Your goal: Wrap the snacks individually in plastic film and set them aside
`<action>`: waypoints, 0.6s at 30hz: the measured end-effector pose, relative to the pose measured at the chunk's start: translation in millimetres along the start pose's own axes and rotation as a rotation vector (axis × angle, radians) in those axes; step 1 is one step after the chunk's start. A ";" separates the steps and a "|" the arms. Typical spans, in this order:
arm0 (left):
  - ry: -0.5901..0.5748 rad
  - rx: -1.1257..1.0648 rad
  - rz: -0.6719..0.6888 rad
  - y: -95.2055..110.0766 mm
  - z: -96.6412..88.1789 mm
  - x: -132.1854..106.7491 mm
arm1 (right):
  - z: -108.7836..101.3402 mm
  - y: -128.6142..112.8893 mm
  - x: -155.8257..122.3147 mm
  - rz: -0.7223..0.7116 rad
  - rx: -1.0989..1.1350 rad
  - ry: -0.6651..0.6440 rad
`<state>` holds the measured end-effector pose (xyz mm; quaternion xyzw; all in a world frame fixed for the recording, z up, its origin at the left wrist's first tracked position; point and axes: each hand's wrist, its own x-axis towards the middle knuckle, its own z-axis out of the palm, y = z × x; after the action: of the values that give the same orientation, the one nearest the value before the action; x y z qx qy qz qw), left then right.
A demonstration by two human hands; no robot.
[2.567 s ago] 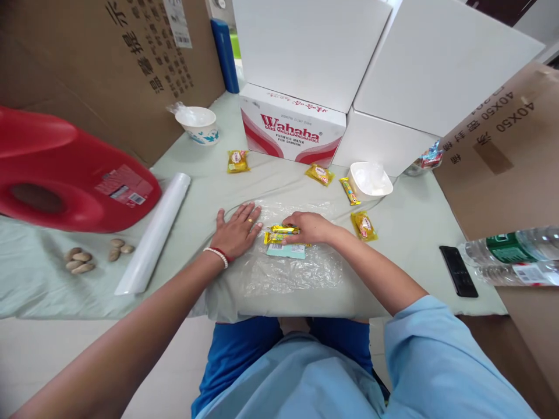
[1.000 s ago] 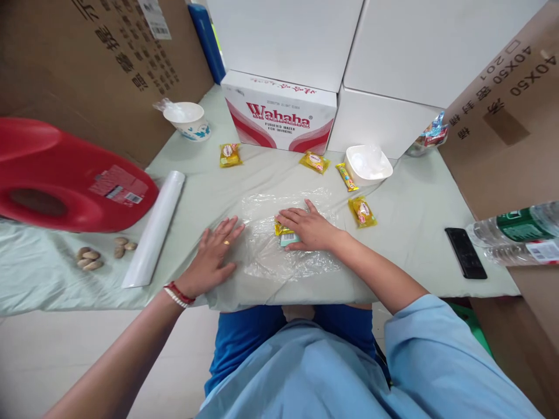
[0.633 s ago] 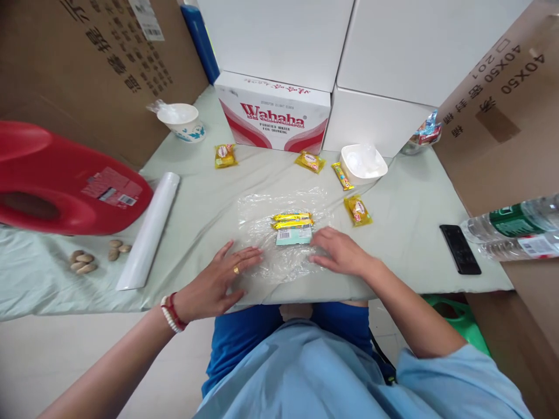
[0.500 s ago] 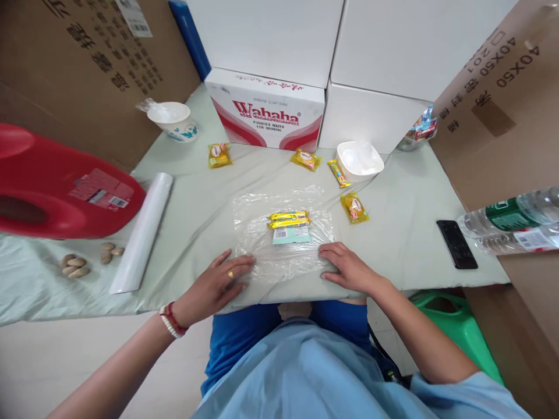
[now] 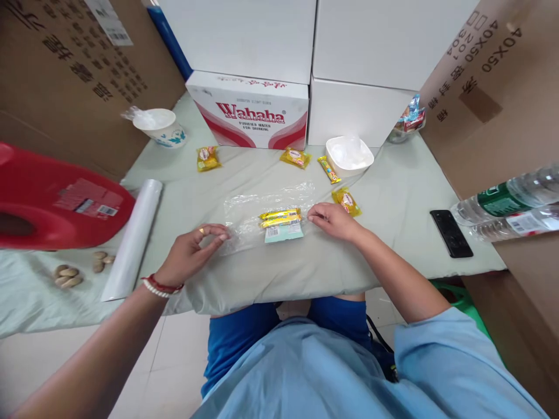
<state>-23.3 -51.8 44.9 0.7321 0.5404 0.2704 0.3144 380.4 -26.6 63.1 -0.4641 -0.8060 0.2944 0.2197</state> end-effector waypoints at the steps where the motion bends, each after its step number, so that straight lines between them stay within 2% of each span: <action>1: 0.031 0.014 -0.024 -0.5 0.5 8.7 | -2.4 2.3 8.8 0.031 0.011 -0.006; 5: 0.075 0.147 -0.151 -6.8 6.4 40.6 | 0.6 12.7 35.6 0.141 0.028 -0.027; 7: 0.139 0.239 -0.195 -7.9 8.1 48.2 | 6.7 17.4 43.6 0.150 -0.001 -0.019; 10: 0.423 0.361 -0.206 4.6 4.9 42.2 | 15.6 23.3 50.7 0.138 -0.061 -0.013; 12: 0.602 0.427 -0.135 24.4 1.8 31.2 | 19.5 26.7 53.4 0.104 -0.085 -0.001; 13: 0.632 0.451 -0.072 36.4 1.6 26.5 | 20.7 28.1 54.3 0.078 -0.091 0.002; 14: 0.613 0.461 -0.002 48.7 3.0 23.9 | 21.4 29.3 55.0 0.052 -0.095 0.002; 15: 0.527 0.458 0.073 60.2 6.2 24.4 | 21.7 30.1 55.5 0.034 -0.096 0.000; 18: 0.175 0.425 0.168 81.8 25.2 48.0 | 22.2 30.5 54.8 0.021 -0.099 -0.009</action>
<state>59.0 -27.7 92.6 0.7980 0.5474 0.2384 0.0816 359.5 27.5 30.6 -0.4816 -0.8156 0.2586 0.1897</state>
